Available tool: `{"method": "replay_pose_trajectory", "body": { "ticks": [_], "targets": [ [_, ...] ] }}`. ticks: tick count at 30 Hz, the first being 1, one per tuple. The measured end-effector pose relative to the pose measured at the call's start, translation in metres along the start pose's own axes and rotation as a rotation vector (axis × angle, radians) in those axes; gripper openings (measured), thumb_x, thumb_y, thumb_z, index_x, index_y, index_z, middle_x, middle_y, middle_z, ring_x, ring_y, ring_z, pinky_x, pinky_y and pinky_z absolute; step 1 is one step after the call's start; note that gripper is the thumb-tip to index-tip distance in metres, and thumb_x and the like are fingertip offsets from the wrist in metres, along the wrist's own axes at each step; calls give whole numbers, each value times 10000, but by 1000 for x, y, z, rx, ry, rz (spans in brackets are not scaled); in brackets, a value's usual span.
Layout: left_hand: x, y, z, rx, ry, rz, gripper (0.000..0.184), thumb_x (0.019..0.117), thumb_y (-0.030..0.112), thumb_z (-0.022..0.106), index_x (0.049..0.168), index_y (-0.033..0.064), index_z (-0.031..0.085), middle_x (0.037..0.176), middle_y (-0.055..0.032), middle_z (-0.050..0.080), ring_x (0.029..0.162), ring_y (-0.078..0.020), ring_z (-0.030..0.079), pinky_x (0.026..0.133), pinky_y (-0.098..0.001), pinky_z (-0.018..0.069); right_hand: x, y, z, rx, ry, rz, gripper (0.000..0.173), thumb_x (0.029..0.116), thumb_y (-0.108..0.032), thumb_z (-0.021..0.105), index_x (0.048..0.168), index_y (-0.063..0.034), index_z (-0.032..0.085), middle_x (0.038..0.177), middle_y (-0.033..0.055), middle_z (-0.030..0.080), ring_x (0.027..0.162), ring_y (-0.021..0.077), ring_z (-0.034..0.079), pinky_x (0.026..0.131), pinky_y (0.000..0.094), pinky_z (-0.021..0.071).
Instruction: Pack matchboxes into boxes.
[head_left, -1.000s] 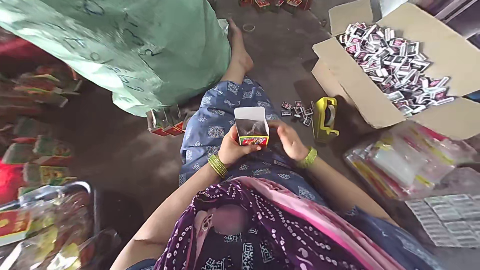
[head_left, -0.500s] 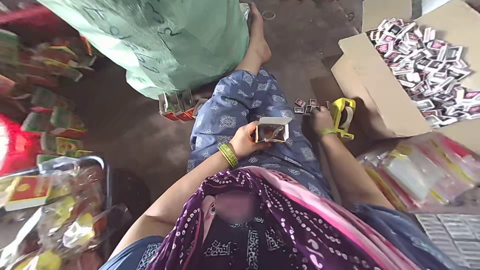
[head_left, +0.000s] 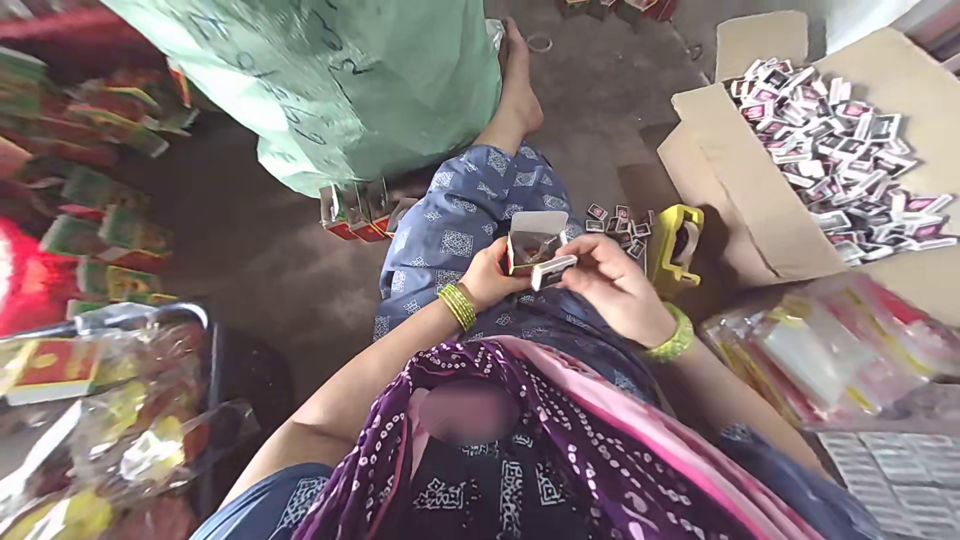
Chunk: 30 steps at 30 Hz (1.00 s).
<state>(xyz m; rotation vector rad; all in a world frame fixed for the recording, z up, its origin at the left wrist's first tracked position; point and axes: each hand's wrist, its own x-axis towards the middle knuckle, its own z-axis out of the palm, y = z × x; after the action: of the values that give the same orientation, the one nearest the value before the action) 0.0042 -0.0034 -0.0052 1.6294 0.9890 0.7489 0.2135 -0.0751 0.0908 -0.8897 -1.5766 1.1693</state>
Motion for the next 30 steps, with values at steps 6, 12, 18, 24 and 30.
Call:
{"method": "replay_pose_trajectory", "body": {
  "ticks": [6, 12, 18, 24, 30],
  "targets": [
    [-4, -5, -1, 11, -24, 52, 680, 723, 252, 924, 1275, 1, 616, 1128, -85, 730, 1069, -125, 700, 1006, -373, 569, 22, 17, 34, -221, 42, -70, 227, 1056, -78, 490, 1254, 30, 517, 1059, 98, 643, 933, 120, 660, 836, 308, 590],
    [-5, -3, -3, 33, -51, 40, 715, 729, 268, 925, 1303, 1, 594, 1153, -95, 727, 1099, -133, 695, 1026, -380, 558, 22, 18, 15, -610, 72, -58, 254, 1077, -140, 471, 1274, 11, 525, 1106, 127, 632, 946, 139, 655, 841, 308, 583],
    [-2, -2, -2, 75, -67, 48, 688, 732, 279, 920, 1289, 19, 611, 1148, -92, 726, 1094, -138, 692, 1020, -392, 554, 14, 22, 10, -675, 60, -26, 320, 1018, -167, 598, 1277, 10, 540, 964, 91, 662, 808, 122, 655, 737, 295, 589],
    [-4, 2, -2, 216, -89, 25, 655, 780, 315, 875, 1294, 14, 603, 1125, -126, 719, 1075, -192, 694, 1003, -438, 547, 16, 27, 34, -823, 186, 9, 207, 931, -233, 718, 1022, -52, 676, 865, 53, 711, 792, 139, 702, 731, 344, 607],
    [-4, -3, -3, 243, -92, 4, 573, 804, 209, 810, 1296, 15, 591, 1115, -134, 717, 1066, -204, 696, 983, -452, 552, 13, 39, 36, -1003, -57, -241, 268, 1013, -232, 563, 918, -78, 760, 899, 48, 754, 961, 178, 725, 1048, 388, 525]
  ]
}}
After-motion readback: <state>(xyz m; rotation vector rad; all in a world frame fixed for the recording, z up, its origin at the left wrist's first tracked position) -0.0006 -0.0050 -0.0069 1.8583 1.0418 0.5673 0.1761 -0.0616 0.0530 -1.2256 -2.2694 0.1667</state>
